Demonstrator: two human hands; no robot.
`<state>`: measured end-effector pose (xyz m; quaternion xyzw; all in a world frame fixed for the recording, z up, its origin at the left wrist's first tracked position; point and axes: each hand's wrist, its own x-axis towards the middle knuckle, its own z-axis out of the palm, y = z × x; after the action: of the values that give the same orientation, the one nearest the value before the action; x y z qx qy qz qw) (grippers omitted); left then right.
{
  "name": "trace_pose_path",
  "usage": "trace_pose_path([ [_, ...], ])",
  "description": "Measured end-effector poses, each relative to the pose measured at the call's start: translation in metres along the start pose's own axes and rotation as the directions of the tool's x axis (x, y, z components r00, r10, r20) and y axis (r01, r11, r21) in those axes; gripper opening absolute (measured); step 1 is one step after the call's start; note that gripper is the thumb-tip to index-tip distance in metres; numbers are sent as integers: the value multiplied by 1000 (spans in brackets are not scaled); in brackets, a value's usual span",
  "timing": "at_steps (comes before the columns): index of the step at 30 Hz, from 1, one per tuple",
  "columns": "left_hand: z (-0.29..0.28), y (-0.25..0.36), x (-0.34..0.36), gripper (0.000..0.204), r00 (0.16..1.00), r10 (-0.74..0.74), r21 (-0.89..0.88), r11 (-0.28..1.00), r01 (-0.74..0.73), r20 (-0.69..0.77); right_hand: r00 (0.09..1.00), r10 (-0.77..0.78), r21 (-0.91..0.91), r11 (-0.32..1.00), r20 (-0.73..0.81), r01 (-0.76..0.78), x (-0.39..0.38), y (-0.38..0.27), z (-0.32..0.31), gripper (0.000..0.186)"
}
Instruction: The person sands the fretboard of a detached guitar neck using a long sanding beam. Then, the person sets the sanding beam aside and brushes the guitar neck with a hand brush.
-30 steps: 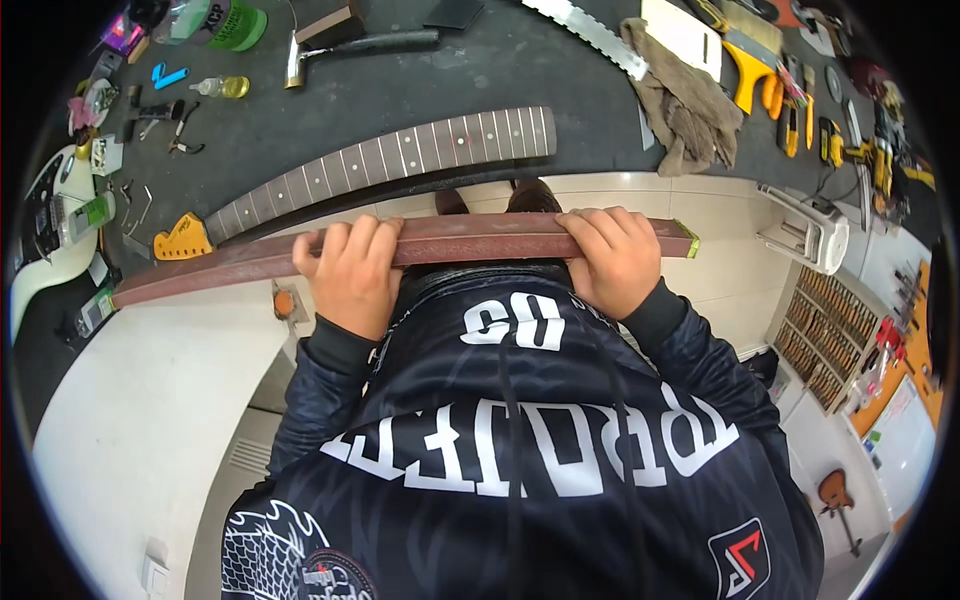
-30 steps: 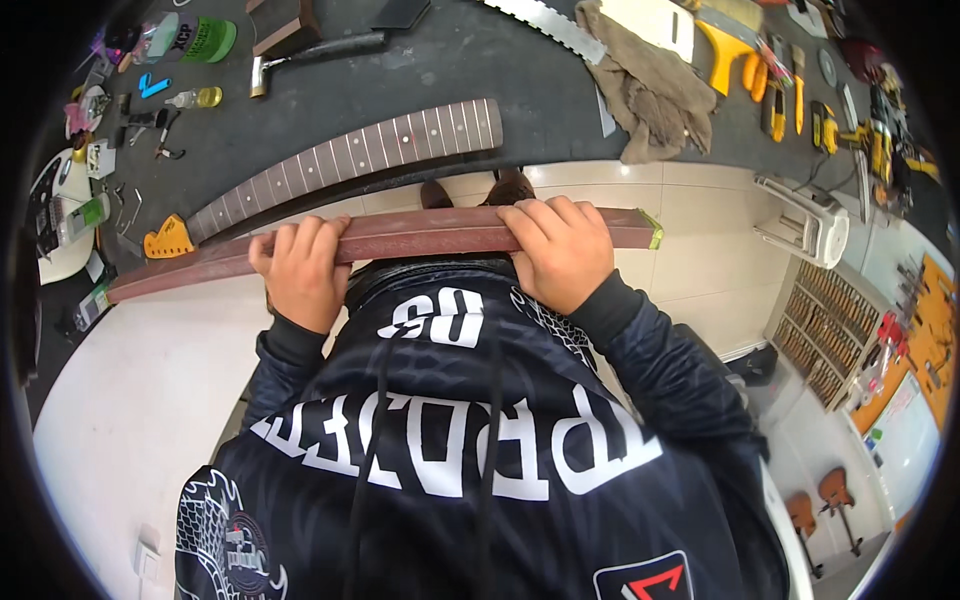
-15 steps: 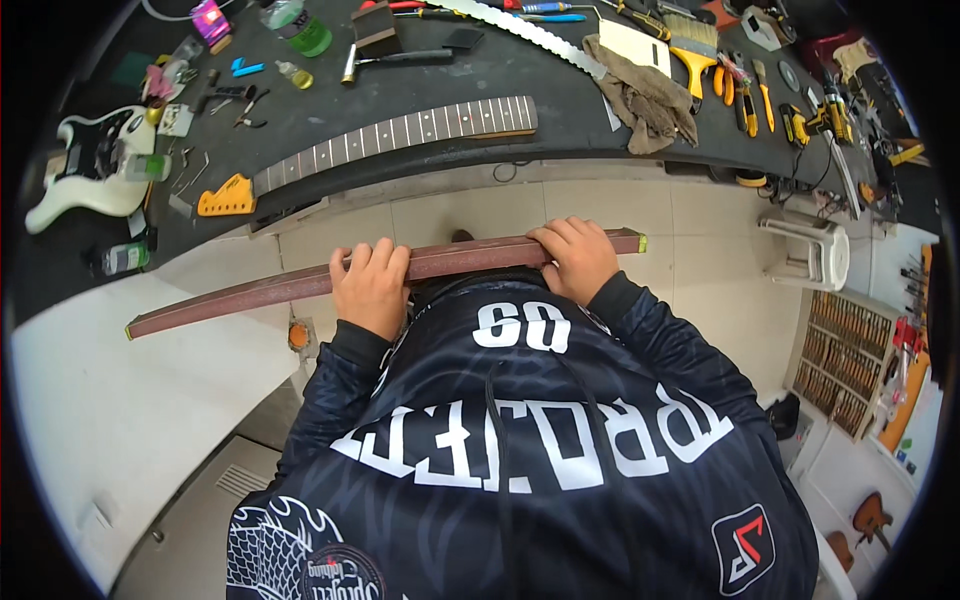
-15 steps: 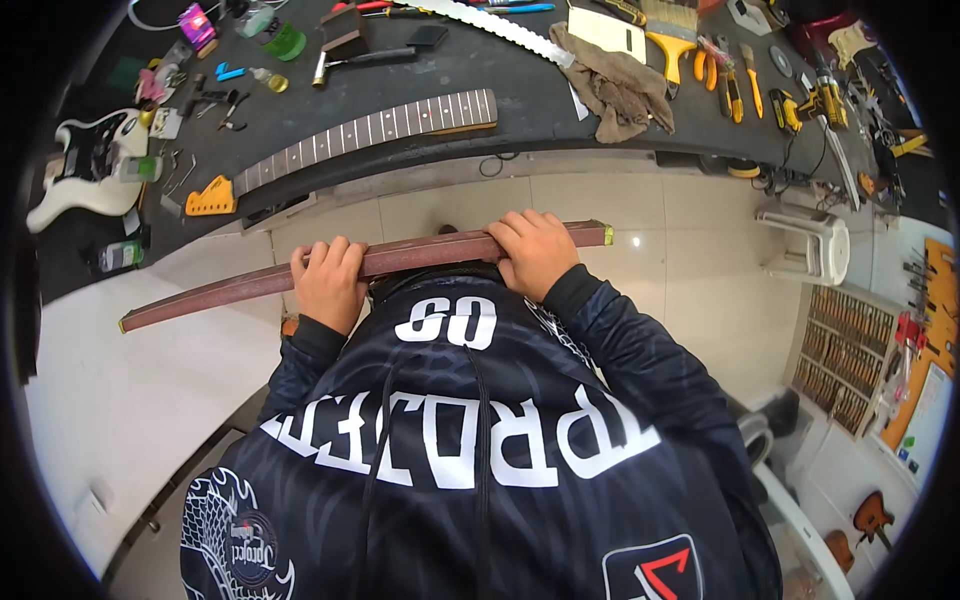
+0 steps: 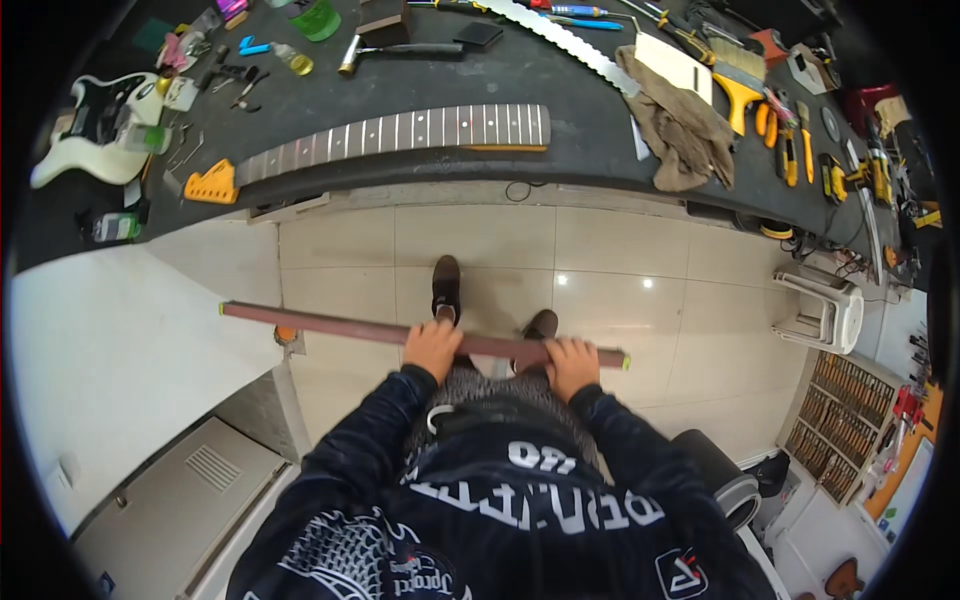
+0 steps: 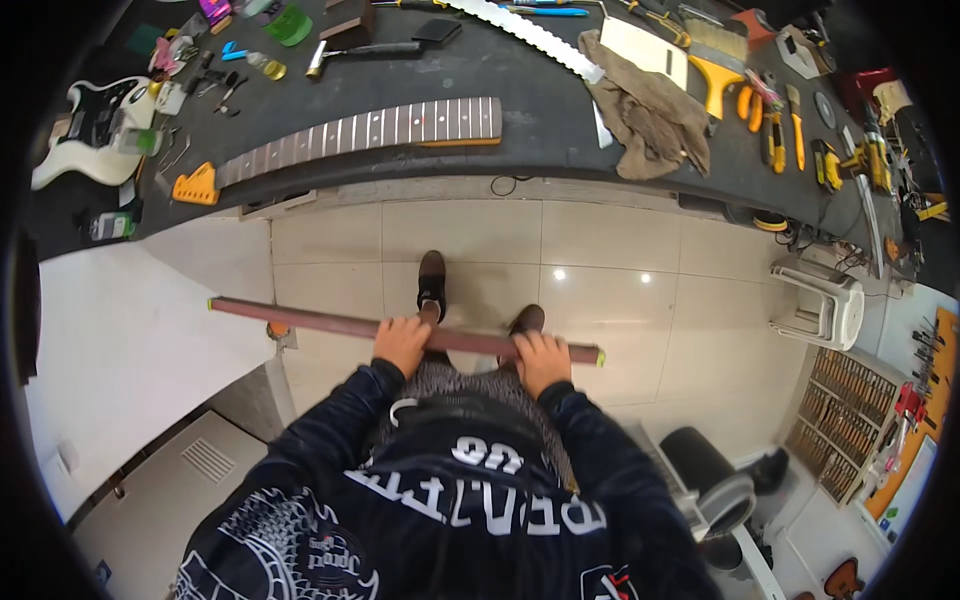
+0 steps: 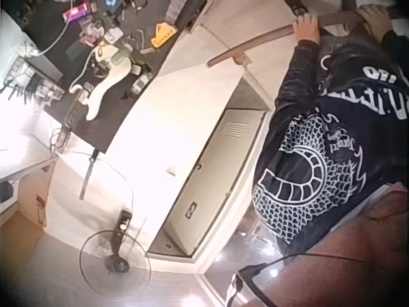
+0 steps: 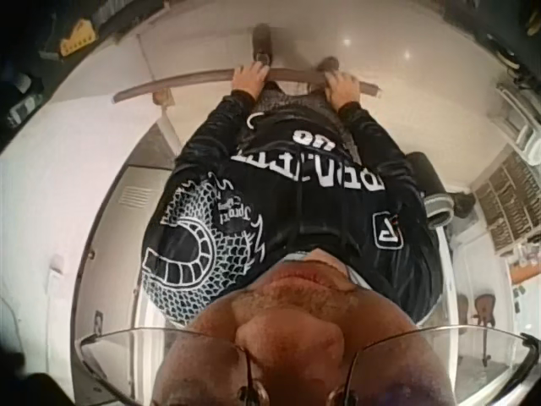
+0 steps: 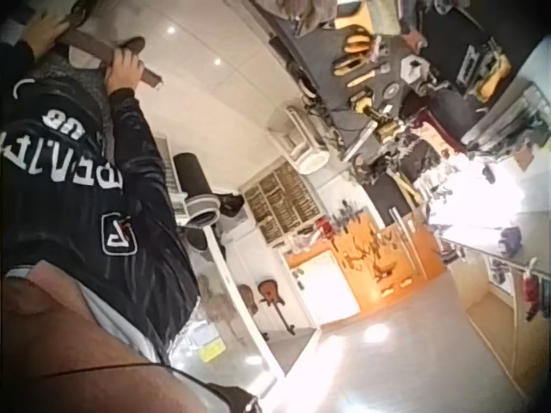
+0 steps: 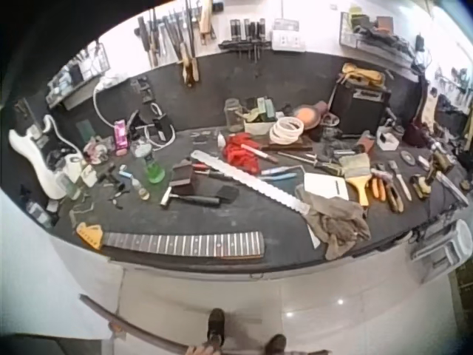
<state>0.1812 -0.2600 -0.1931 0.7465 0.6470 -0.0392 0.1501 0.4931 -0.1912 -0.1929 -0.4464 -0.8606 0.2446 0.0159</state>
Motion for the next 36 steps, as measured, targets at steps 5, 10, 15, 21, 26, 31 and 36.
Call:
trace_pose_path([
  [5, 65, -18, -10, 31, 994, 107, -99, 989, -106, 12, 990, 142, 16, 990, 5, -142, -31, -6, 75, 48],
  [10, 75, -31, -3, 27, 996, 91, -106, 990, -91, 0, 961, 265, 69, 960, 76, -270, -24, -14, 112, 51],
  [15, 88, -44, -6, 33, 998, 22, -152, 988, -14, 54, 955, 269, 98, 955, 125, -281, -3, -12, 128, 54],
  [21, 98, -49, -5, 33, 993, -7, -153, 988, 25, 120, 947, 255, 75, 959, 197, -273, 9, -7, 133, 54],
  [26, 99, -52, -5, 30, 995, -23, -176, 984, 40, 101, 950, 238, 62, 965, 203, -255, 9, -7, 137, 52],
  [31, 94, -58, 1, 29, 990, -10, -177, 984, 35, 140, 946, 234, 96, 961, 222, -260, 15, -9, 137, 54],
  [36, 90, -63, 8, 30, 987, -9, -203, 978, 42, 161, 951, 226, 84, 965, 209, -248, 22, -2, 143, 51],
])
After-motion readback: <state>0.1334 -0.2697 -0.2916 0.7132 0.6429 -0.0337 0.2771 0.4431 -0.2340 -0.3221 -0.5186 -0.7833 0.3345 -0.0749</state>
